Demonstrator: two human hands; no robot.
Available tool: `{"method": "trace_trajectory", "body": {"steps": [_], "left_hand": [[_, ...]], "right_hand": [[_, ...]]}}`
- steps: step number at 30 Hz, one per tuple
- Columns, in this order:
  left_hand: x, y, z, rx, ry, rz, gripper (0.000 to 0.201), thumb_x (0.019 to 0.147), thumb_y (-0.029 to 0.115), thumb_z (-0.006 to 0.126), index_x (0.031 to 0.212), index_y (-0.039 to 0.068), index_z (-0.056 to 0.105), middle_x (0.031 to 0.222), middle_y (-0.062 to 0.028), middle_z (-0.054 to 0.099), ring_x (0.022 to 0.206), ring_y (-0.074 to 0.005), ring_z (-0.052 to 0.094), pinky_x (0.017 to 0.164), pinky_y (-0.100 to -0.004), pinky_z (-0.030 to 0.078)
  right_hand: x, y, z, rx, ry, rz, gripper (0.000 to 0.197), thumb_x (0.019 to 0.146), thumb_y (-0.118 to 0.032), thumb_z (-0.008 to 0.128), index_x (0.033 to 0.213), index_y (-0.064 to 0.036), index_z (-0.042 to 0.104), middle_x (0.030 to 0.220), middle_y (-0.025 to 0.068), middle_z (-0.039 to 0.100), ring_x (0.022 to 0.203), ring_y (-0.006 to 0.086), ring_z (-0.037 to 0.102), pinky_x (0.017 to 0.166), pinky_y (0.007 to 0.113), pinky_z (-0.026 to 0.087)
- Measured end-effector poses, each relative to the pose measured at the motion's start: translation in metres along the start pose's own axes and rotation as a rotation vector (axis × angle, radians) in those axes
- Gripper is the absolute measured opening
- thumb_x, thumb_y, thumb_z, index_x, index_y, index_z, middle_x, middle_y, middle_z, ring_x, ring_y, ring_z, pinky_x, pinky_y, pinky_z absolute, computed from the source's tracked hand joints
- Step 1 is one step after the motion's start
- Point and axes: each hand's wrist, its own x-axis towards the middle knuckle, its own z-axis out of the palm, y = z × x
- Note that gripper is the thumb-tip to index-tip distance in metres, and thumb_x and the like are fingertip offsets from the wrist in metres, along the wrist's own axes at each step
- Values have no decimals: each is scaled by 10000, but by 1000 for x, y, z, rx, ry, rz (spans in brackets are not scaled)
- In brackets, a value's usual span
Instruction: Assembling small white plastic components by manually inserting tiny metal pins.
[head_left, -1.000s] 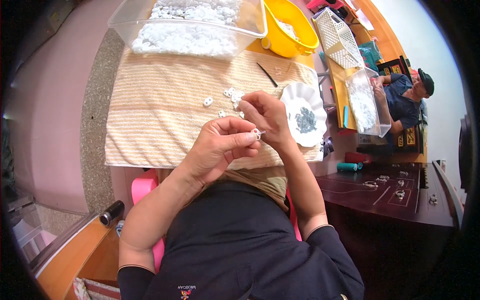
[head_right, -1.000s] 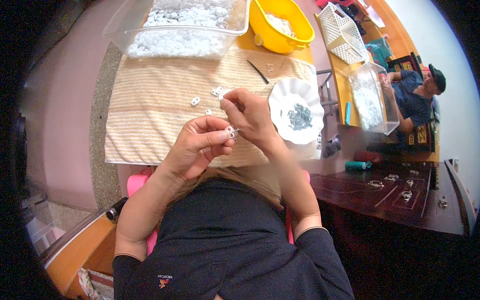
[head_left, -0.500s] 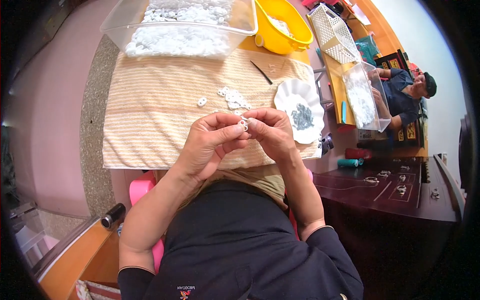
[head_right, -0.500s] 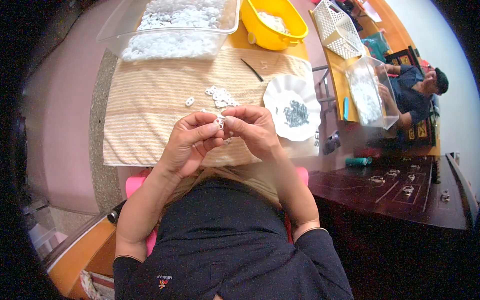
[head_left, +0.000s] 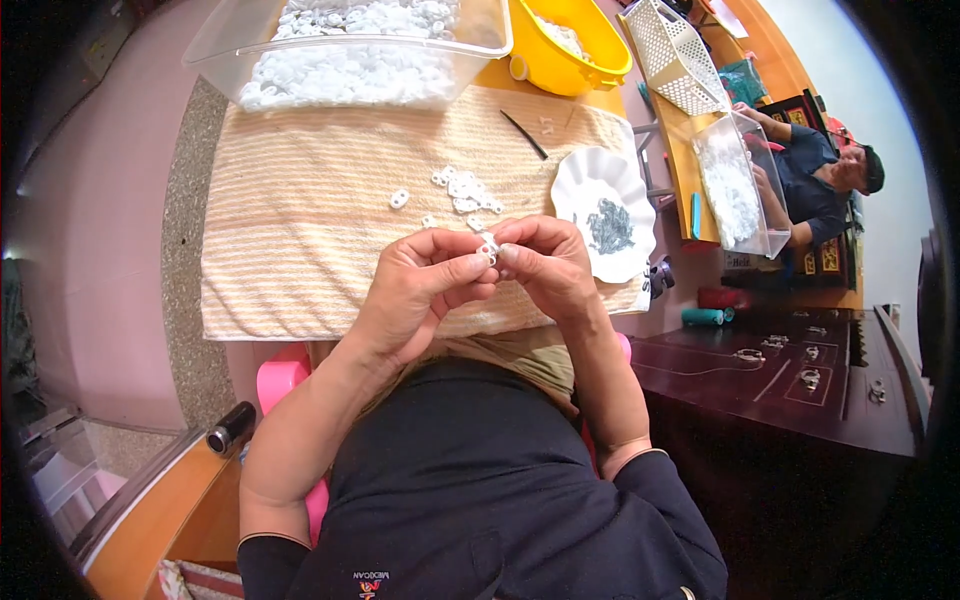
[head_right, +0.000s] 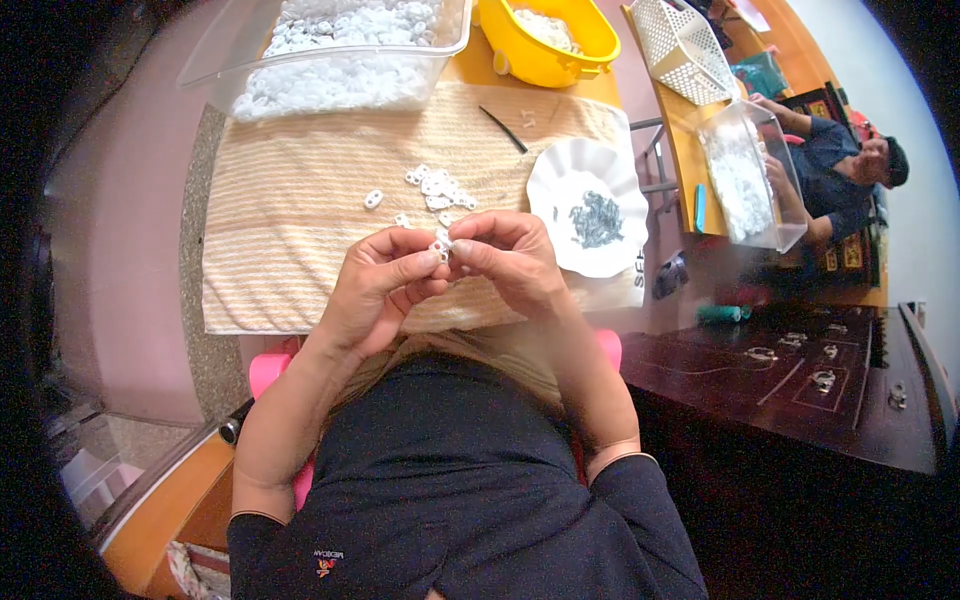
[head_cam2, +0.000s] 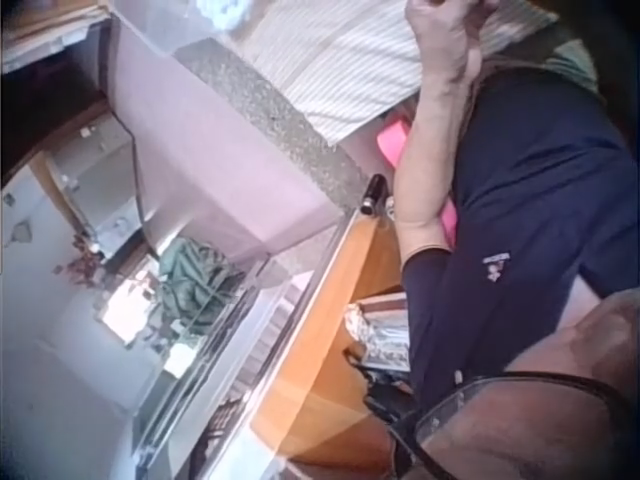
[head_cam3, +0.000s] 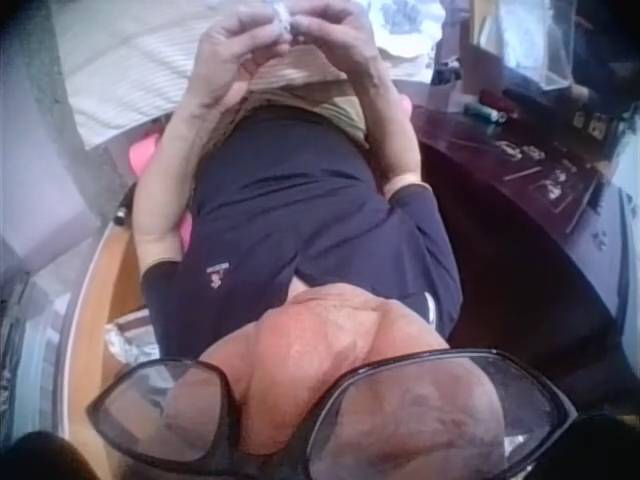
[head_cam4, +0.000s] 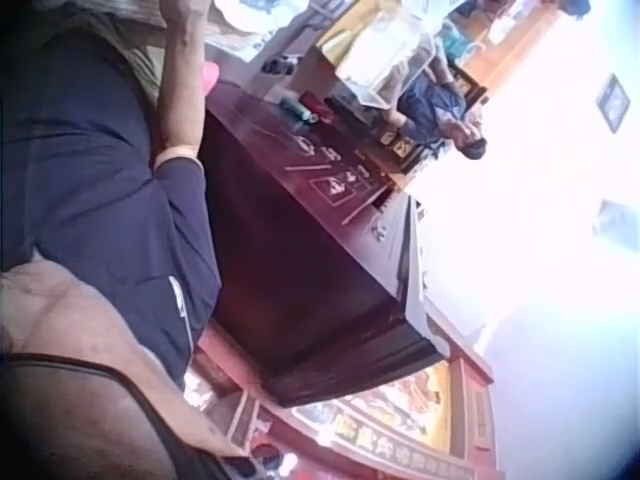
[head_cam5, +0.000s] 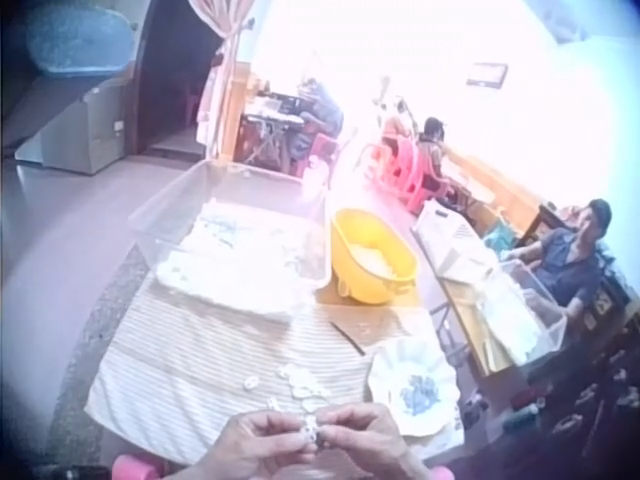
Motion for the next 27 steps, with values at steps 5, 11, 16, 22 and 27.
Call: {"method": "trace_trajectory", "body": {"steps": [5, 11, 16, 22, 27], "left_hand": [[2, -2, -1, 20, 14, -17, 148, 855, 26, 659, 998, -7, 640, 909, -97, 674, 784, -144, 662, 721, -262, 575], [4, -5, -3, 37, 42, -19, 152, 856, 19, 655, 1003, -14, 635, 917, -103, 674, 784, -145, 662, 727, -264, 574], [5, -5, -4, 42, 83, -32, 162, 851, 14, 658, 1007, -21, 630, 913, -108, 674, 786, -147, 662, 725, -263, 575], [6, -5, -4, 58, 126, -7, 149, 852, 9, 651, 996, -15, 622, 884, -110, 673, 755, -146, 662, 704, -254, 569], [7, -5, -5, 79, 158, -11, 145, 846, 5, 653, 984, -22, 619, 887, -112, 674, 743, -141, 661, 700, -249, 567]], "right_hand": [[1, -1, -4, -34, -71, -1, 257, 848, 6, 654, 1098, 45, 610, 934, 124, 677, 801, 184, 673, 724, 296, 570], [0, -6, -5, -83, -99, 61, 344, 857, 12, 640, 1189, 60, 562, 965, 136, 673, 829, 199, 676, 759, 308, 569], [1, -6, -7, -110, -91, 77, 349, 841, 32, 645, 1176, 75, 559, 986, 151, 665, 871, 201, 668, 768, 306, 564], [1, -6, -8, -160, -62, 75, 332, 853, 13, 642, 1170, 69, 560, 981, 132, 665, 871, 182, 663, 775, 296, 556], [2, -6, -10, -174, -47, 94, 334, 838, 29, 646, 1159, 76, 563, 969, 145, 666, 863, 196, 669, 770, 305, 560]]}}
